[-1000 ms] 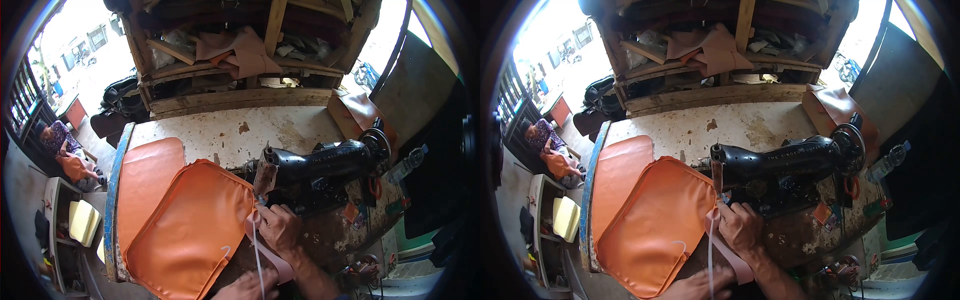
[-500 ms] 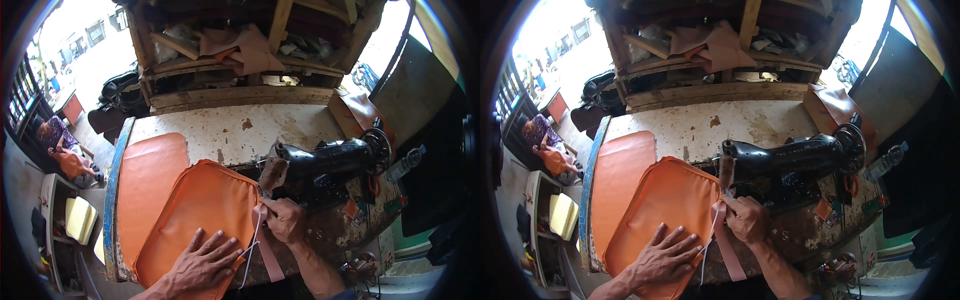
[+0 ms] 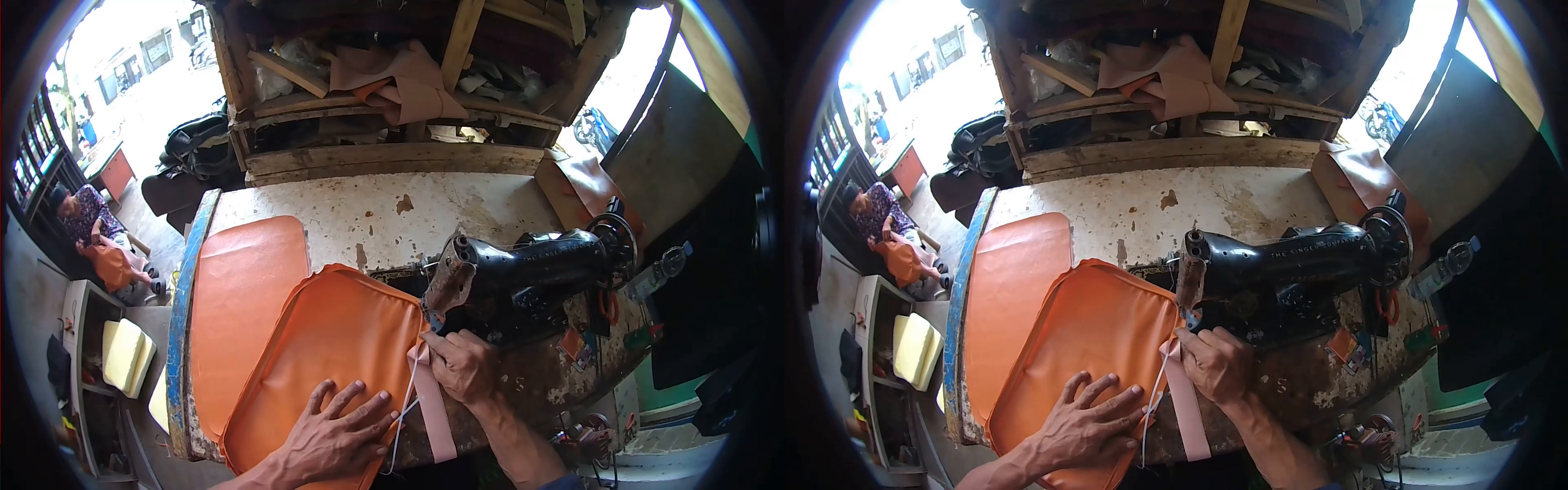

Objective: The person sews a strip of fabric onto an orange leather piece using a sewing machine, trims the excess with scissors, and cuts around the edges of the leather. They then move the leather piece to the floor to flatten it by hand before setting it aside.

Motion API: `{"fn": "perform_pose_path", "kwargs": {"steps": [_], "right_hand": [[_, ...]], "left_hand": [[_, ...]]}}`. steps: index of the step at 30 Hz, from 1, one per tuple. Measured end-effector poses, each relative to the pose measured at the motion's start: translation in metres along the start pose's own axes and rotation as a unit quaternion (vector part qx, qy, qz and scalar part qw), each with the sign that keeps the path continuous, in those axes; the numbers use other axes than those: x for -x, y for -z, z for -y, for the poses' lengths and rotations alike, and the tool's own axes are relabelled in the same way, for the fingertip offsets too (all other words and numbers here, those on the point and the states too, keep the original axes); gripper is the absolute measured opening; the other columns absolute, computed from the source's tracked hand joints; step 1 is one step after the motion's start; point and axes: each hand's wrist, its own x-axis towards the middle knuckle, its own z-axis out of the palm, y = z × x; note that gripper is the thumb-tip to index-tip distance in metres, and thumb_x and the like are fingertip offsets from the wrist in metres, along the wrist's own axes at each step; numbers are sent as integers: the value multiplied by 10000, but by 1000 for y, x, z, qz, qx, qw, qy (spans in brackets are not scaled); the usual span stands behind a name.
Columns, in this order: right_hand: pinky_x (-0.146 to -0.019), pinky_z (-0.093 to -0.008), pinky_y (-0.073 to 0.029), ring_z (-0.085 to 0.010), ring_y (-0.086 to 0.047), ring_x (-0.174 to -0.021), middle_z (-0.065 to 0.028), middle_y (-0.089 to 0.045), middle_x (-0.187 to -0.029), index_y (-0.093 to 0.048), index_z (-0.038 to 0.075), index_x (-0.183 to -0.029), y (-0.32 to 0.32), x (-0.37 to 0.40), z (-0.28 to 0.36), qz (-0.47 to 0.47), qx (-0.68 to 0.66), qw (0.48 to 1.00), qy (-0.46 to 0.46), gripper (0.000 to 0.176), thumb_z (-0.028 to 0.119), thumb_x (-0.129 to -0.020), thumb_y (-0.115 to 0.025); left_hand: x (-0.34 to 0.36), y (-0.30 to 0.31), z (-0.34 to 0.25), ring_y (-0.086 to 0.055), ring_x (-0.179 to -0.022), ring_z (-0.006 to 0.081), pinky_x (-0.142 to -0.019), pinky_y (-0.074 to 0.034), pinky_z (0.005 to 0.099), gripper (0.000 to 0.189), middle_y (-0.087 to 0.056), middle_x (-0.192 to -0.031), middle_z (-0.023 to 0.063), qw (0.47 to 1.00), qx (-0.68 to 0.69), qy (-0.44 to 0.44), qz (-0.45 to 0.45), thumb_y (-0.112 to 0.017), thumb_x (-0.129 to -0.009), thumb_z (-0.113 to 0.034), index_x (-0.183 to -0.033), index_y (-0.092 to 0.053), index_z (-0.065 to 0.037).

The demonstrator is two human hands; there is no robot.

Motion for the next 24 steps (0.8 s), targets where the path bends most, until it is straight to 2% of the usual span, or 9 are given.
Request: {"fn": "perform_pose_path", "kwargs": {"steps": [6, 11, 14, 16, 17, 18, 20, 21, 24], "right_hand": [[-583, -387, -507, -269, -648, -658, -106, -670, -730, -811, 78, -1062, -1, -3, -7, -17, -154, 983, -102, 200, 118, -871, -770], [-585, -384, -521, -251, -613, -630, -70, -604, -678, -814, 113, -1050, -2, -1, -3, 5, -44, 998, -35, 208, 130, -846, -777], [-573, -384, -508, -252, -594, -612, -77, -592, -667, -810, 87, -1055, -2, 1, -2, 11, -28, 999, -11, 222, 154, -845, -780], [-563, -391, -493, -261, -579, -595, -94, -590, -660, -807, 62, -1054, -2, 2, -3, -1, -30, 1000, -7, 241, 185, -849, -783], [-555, -388, -487, -256, -570, -588, -89, -579, -653, -804, 55, -1055, -3, 2, -3, -8, -25, 1000, 9, 247, 187, -848, -780], [-548, -385, -481, -251, -561, -581, -84, -568, -647, -802, 48, -1056, -4, 3, -3, -15, -21, 999, 25, 253, 190, -848, -778], [-537, -382, -474, -244, -550, -575, -68, -559, -645, -804, 58, -1061, -3, 3, 1, -22, -21, 999, 14, 231, 174, -864, -771], [-533, -378, -471, -238, -550, -578, -61, -561, -649, -805, 60, -1061, -4, 4, 2, -24, -19, 1000, 8, 223, 169, -870, -770], [-522, -366, -470, -222, -554, -587, -44, -558, -655, -809, 68, -1071, -2, 4, 5, -15, -4, 1000, -2, 214, 160, -882, -772]], "left_hand": [[-15, 18, 8, -522, -1339, 332, -1137, -317, 658, 475, -528, -1539, 53, 998, -5, -40, 53, -662, -976, -548, -1305, -740, -214], [-15, 15, 12, -537, -1314, 308, -1122, -321, 659, 434, -542, -1521, 46, 998, 9, -47, 32, -684, -971, -511, -1282, -745, -214], [-22, 28, 17, -586, -1259, 280, -1107, -377, 591, 369, -624, -1435, 32, 997, 13, -69, 32, -694, -982, -421, -1274, -747, -201], [-35, 42, 27, -645, -1171, 269, -1048, -468, 499, 338, -704, -1309, 23, 988, 102, -74, 94, -682, -978, -329, -1277, -740, -184], [-45, 44, 37, -684, -1078, 268, -945, -550, 420, 334, -740, -1208, 46, 985, 100, -99, 98, -700, -938, -208, -1264, -739, -145], [-58, 43, 43, -684, -1078, 268, -945, -550, 420, 334, -740, -1208, 46, 984, 100, -107, 100, -700, -938, -208, -1264, -739, -145], [-82, 40, 54, -676, -1044, 276, -858, -564, 411, 318, -718, -1096, 77, 978, 202, -6, 50, -701, -907, -148, -1221, -747, -134], [-94, 36, 58, -676, -1044, 276, -858, -564, 411, 318, -718, -1096, 77, 978, 201, -10, 51, -701, -907, -148, -1221, -747, -134], [-120, 20, 67, -671, -1019, 282, -851, -566, 392, 358, -693, -1063, 89, 987, 142, -42, -68, -702, -891, -81, -1247, -735, -109]]}}
